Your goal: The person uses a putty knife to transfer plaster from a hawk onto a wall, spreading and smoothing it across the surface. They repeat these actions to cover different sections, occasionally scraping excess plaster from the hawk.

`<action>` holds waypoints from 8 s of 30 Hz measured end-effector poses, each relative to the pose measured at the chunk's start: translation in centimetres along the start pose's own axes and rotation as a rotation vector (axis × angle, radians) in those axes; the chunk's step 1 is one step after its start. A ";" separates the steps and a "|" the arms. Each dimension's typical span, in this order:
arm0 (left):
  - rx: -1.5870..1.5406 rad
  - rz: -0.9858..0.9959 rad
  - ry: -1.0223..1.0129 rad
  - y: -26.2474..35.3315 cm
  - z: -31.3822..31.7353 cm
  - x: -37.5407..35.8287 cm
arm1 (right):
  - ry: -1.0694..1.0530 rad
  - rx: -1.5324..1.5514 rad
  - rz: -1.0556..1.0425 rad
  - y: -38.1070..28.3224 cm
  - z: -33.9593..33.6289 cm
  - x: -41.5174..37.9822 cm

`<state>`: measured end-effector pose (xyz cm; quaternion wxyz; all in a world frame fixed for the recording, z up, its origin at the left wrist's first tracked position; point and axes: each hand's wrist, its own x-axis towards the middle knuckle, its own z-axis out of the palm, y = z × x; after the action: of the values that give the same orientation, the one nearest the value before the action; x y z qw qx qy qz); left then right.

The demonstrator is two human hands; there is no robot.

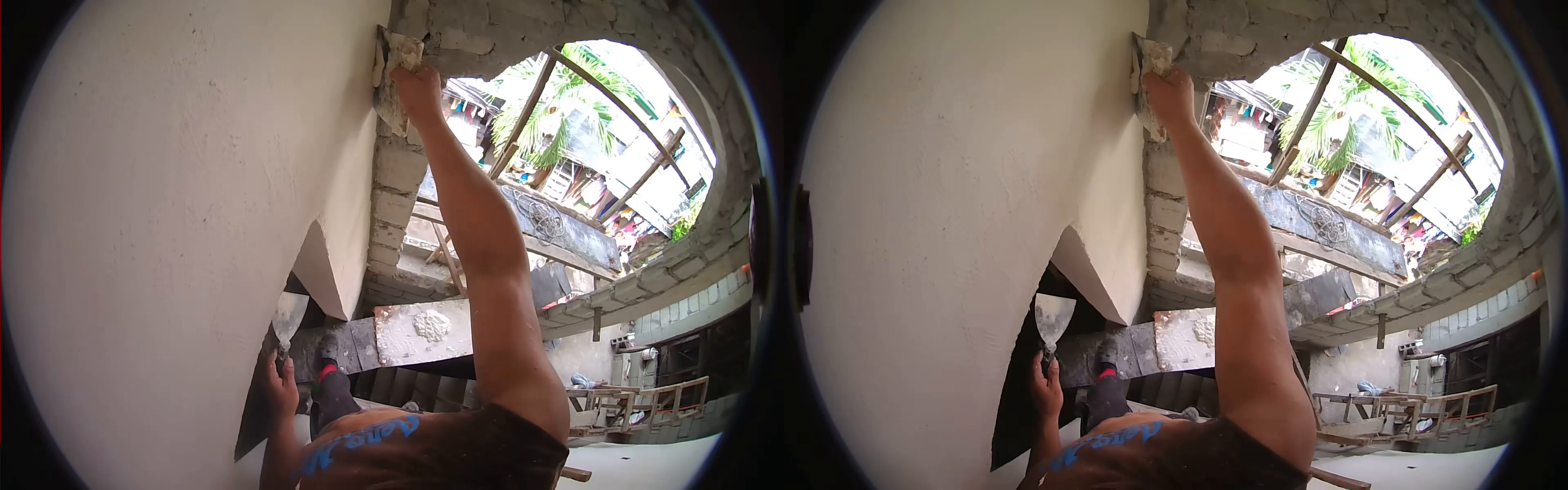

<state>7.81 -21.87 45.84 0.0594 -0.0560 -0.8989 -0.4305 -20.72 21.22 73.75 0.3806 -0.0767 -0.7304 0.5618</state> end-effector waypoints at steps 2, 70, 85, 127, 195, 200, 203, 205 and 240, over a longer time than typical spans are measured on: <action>-0.016 -0.018 -0.041 2.0 -0.2 -0.4 | 0.021 0.055 -0.094 -0.7 0.5 -1.6; -0.031 0.052 0.044 0.8 -0.4 -0.4 | 0.045 -0.040 -0.071 -0.1 -1.8 3.5; -0.108 -0.005 -0.032 2.5 -0.9 0.9 | -0.004 -0.066 -0.007 -4.4 0.2 -1.7; -1.084 -0.021 -0.484 21.0 -2.4 0.6 | -0.525 -0.291 -1.022 -7.5 -21.5 -27.9; -0.140 0.290 0.157 5.3 0.2 -5.5 | -0.098 0.040 -0.220 -13.2 0.2 -14.7; -0.182 0.271 0.144 7.3 0.6 -6.4 | -0.110 0.083 -0.402 -14.9 1.6 -20.7; -0.242 0.270 0.143 7.8 1.1 -6.4 | -0.225 0.100 -0.347 -15.9 -1.4 -24.4; -0.470 -0.009 0.096 6.6 1.8 -7.0 | -0.364 0.196 -0.308 -15.0 -4.4 -26.9; 0.184 0.942 -0.173 12.8 2.2 0.1 | -0.006 1.354 1.120 6.2 -16.6 -40.9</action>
<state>9.55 -12.18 54.29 0.1774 -0.4867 -0.8118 -0.2694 16.60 14.00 50.38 0.0109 -0.1804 -0.0962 0.9788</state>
